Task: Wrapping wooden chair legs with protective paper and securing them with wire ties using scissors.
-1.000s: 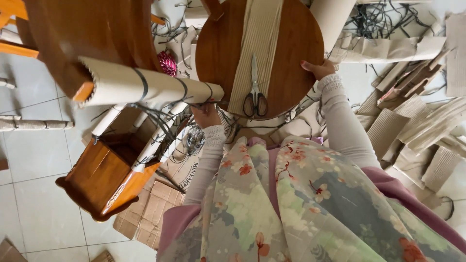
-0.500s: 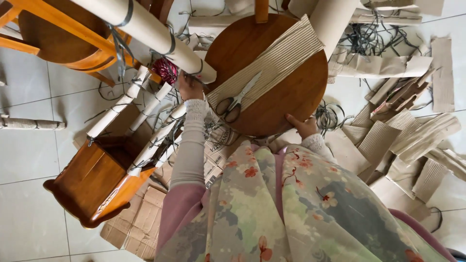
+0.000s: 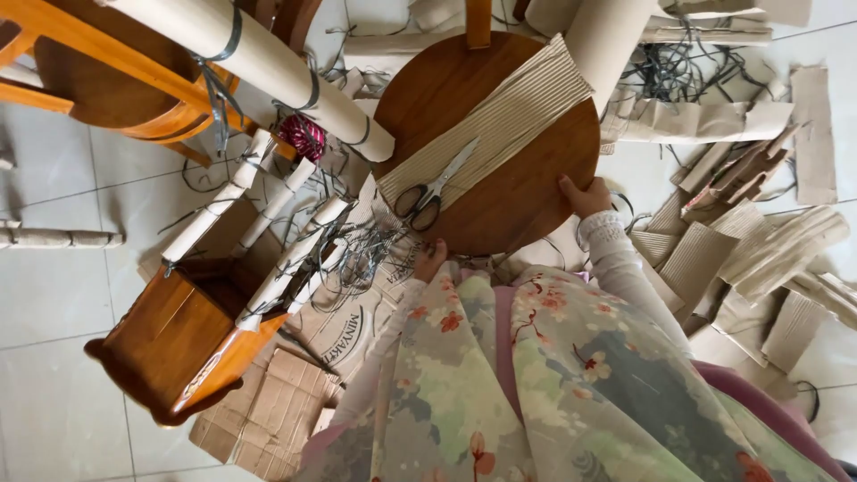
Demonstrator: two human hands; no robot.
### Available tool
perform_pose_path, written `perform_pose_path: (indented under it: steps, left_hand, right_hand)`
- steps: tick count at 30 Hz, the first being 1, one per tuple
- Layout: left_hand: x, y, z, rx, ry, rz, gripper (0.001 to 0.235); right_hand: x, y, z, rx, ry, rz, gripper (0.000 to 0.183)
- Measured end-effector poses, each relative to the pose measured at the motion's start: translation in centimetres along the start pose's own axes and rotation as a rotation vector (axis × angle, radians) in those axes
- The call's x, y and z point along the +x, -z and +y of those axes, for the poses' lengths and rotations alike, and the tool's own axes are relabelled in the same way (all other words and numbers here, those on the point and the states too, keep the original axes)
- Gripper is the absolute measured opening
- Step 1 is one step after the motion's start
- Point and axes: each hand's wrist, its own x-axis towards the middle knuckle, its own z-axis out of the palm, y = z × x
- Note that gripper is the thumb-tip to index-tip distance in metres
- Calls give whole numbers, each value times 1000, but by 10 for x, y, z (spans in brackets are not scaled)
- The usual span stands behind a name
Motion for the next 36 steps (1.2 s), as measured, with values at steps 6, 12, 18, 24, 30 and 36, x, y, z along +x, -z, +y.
perform_pose_path:
  steps: [6,12,18,24,30,36]
  left_hand:
    - [10,-6,-17,404,-176,156,80]
    - [8,-32,93,339,185,150,108]
    - [21,5,141,201,162,325,104]
    - [23,32,191,242,69,333,104]
    - [49,66,174,254,34,366,86]
    - [40,81,171,278,14,375,79]
  right_hand:
    - [6,-6,-24,303,-46,-30,86]
    - [41,-10,-5,228,-40,-90,86]
    - [2,-42,-19,389,-38,-142,75]
    - [-58,-63,-16,843,-89,-220,63]
    - [-111,-82,-8,894,-311,-381,83]
    - [-130,-87,-3,659,-268,-562,92]
